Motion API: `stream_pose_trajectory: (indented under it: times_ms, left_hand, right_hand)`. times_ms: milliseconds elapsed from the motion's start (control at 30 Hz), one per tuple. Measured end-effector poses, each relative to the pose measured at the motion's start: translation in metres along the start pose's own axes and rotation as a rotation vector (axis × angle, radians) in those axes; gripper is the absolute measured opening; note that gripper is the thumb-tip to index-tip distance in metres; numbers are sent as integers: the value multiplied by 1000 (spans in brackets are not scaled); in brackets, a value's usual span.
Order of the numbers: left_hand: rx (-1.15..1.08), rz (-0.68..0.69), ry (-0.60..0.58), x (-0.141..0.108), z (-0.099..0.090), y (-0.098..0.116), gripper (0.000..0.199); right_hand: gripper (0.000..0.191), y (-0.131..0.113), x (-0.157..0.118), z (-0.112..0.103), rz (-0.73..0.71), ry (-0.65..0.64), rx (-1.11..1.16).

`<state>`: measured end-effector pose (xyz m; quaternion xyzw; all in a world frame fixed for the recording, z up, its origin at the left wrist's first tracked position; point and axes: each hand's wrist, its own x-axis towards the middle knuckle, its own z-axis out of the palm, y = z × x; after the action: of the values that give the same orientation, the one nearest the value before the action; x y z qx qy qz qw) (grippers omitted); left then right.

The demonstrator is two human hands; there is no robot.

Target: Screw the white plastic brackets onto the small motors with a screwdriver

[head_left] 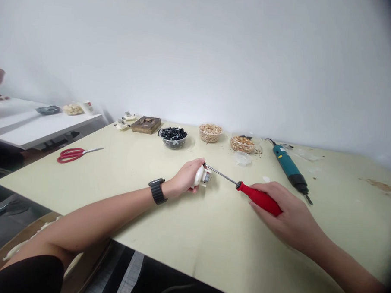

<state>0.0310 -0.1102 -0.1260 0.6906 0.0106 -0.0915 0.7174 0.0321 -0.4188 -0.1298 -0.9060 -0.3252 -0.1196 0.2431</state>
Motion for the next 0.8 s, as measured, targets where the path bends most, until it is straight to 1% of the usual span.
stream_pose_trajectory:
  times_ms: [100, 200, 233, 333, 400, 500, 600, 700, 800]
  left_hand:
    - [-6, 3, -11, -2, 3, 2, 45]
    - [-4, 3, -20, -5, 6, 3, 44]
    - [-1, 5, -21, -5, 6, 3, 44]
    - [16, 9, -26, -5, 6, 2, 45]
    - [25, 12, -31, -4, 5, 1, 46]
    - [25, 25, -26, -3, 3, 0, 46]
    - [18, 29, -19, -3, 3, 1, 46]
    - [11, 10, -21, -4, 5, 1, 45]
    - [18, 11, -32, -5, 5, 1, 47]
  right_hand:
    - [35, -1, -1, 0, 69, 2, -17]
    - [39, -6, -1, -1, 212, -100, 38]
    - [40, -8, 0, -2, 237, -142, 57]
    - [38, -13, 2, -7, 205, -219, 87]
    - [39, -14, 4, -11, 166, -205, 99]
    - [39, -10, 4, -13, 115, -129, 92]
    - [36, -7, 2, -10, 73, -61, 53]
    - [35, -8, -1, -8, 122, -27, 47]
    - [41, -13, -3, -9, 226, -107, 99]
